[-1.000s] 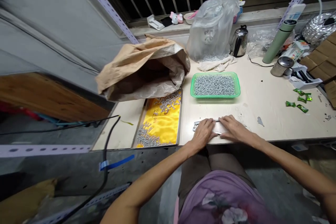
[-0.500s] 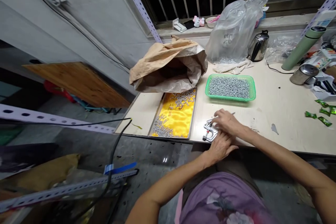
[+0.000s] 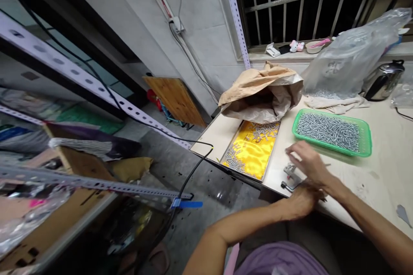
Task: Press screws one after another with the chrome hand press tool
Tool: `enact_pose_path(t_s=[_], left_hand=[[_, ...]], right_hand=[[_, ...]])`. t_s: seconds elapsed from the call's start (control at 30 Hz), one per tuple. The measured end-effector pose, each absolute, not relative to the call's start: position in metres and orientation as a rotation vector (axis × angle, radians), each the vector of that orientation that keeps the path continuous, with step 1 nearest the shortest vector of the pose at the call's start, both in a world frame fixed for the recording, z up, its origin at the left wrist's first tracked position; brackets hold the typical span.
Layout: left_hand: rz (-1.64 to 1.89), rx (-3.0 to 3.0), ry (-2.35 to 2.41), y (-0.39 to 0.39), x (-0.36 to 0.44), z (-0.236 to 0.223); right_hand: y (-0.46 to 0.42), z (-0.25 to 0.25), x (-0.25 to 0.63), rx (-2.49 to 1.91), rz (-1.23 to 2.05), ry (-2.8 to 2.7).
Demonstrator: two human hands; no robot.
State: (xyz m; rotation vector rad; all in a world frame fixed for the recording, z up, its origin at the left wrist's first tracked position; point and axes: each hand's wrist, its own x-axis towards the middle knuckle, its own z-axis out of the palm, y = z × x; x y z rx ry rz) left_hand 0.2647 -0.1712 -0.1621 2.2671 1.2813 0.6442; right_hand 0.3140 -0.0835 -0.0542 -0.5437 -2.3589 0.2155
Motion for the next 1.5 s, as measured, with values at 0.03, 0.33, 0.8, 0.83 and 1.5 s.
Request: enact_pose_path(t_s=[0.03,0.33,0.8,0.83,1.5], left_hand=[[0.649,2.326,1.264,-0.170,0.257,-0.155],[0.296,1.958,2.485,-0.169,0.071,-0.092],[-0.229,1.796,2.514,-0.165,0.017,-0.097],[-0.207,1.791,2.519,-0.165,0.018,-0.093],[0.424,1.013,1.768,-0.166,0.174,-0.088]], right_hand=[[-0.071,-0.045,0.324,-0.611,0.159,-2.283],[-0.003,-0.046,0.407,-0.982,-0.176,-2.310],[-0.120,-0.083,0.426,-0.991,0.480,-2.398],[-0.122,-0.084,0.428,-1.001,0.508,-2.394],[-0.168,-0.119,0.409,-1.155,0.401,-2.533]])
